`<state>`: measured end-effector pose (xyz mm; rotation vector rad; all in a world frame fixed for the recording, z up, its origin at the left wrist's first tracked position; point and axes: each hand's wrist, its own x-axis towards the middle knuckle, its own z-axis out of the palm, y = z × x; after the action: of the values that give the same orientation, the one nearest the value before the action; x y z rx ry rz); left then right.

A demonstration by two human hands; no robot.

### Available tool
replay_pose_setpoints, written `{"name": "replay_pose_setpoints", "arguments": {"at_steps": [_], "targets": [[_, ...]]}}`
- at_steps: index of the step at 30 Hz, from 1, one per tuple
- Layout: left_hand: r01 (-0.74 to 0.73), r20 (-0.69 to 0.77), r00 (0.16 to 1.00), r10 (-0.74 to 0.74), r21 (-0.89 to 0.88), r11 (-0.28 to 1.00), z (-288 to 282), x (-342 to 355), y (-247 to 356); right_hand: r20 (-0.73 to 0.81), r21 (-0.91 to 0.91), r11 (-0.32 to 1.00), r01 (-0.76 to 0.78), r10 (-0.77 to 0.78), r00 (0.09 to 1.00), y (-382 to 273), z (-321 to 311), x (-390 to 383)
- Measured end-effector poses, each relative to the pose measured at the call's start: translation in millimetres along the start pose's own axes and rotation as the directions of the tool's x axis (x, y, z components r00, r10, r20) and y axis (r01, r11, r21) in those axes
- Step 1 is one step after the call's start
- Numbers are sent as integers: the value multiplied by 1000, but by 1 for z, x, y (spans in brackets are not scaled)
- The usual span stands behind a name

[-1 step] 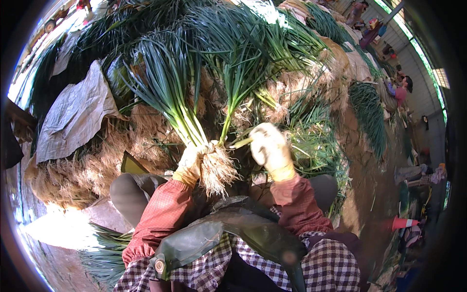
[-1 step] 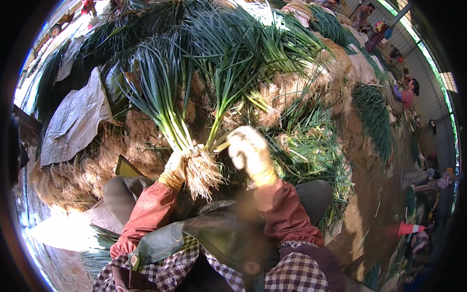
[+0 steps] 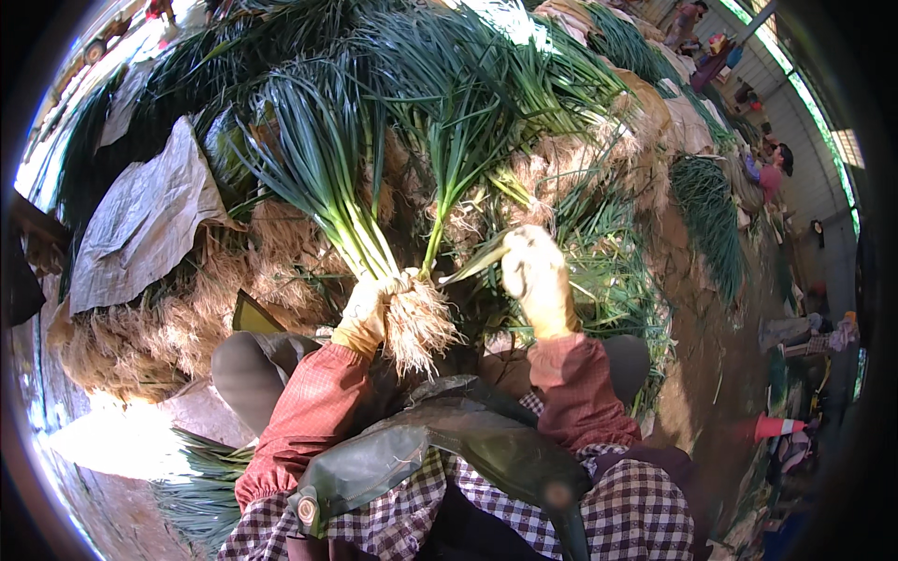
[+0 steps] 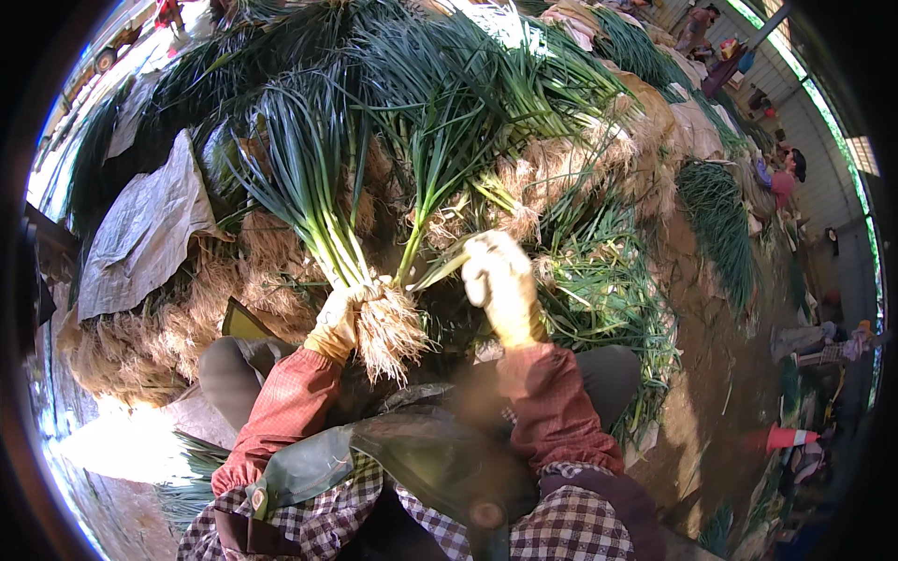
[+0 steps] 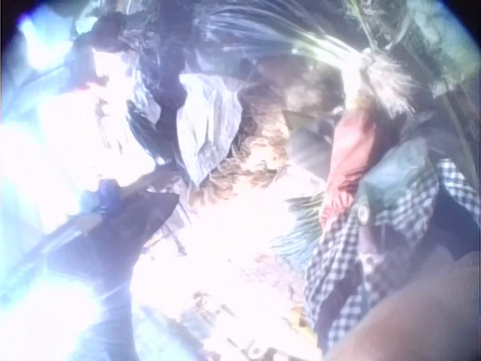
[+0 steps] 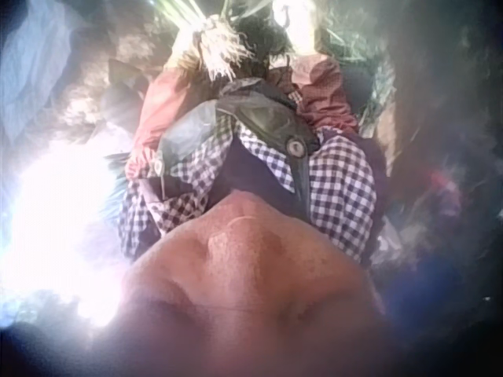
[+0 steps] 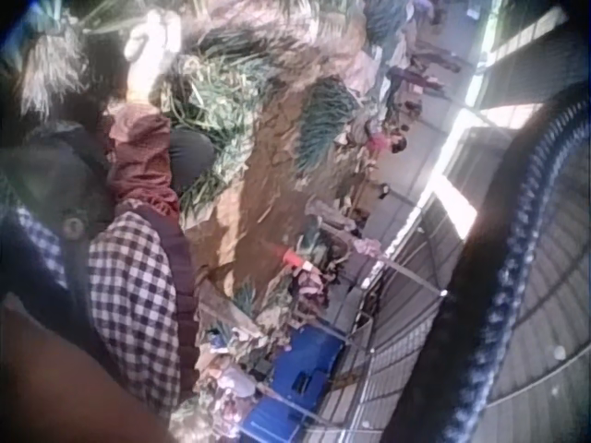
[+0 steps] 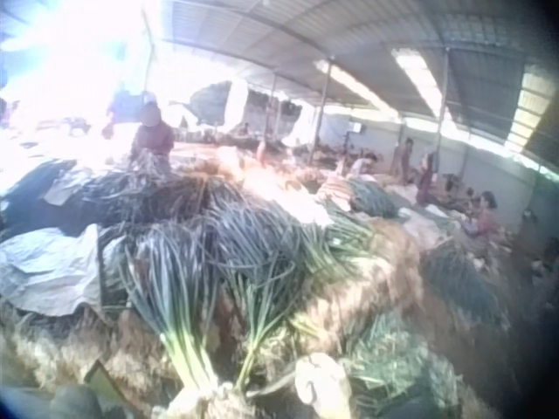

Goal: The person cleans bunches of scallions by hand, stripping away the outer layers and cleaning the roots while sitting on the ground in a processing facility.

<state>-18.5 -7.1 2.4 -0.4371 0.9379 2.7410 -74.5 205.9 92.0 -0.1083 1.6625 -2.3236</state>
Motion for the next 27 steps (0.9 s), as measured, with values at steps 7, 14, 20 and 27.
{"name": "replay_pose_setpoints", "arguments": {"at_steps": [7,14,20,27], "targets": [[68,0,998,-68,21,997,-1,14,-17,84,-398,814,-423,492,866,79,-4,42],[222,-35,975,-220,134,966,-30,11,-26,77,-210,917,-339,361,929,105,2,24],[227,2,973,-230,-171,959,23,-5,-25,-183,-243,939,-243,202,962,95,-12,-5],[199,134,974,-183,-121,972,14,-4,-31,9,-326,934,-146,157,988,143,-29,24]]}}
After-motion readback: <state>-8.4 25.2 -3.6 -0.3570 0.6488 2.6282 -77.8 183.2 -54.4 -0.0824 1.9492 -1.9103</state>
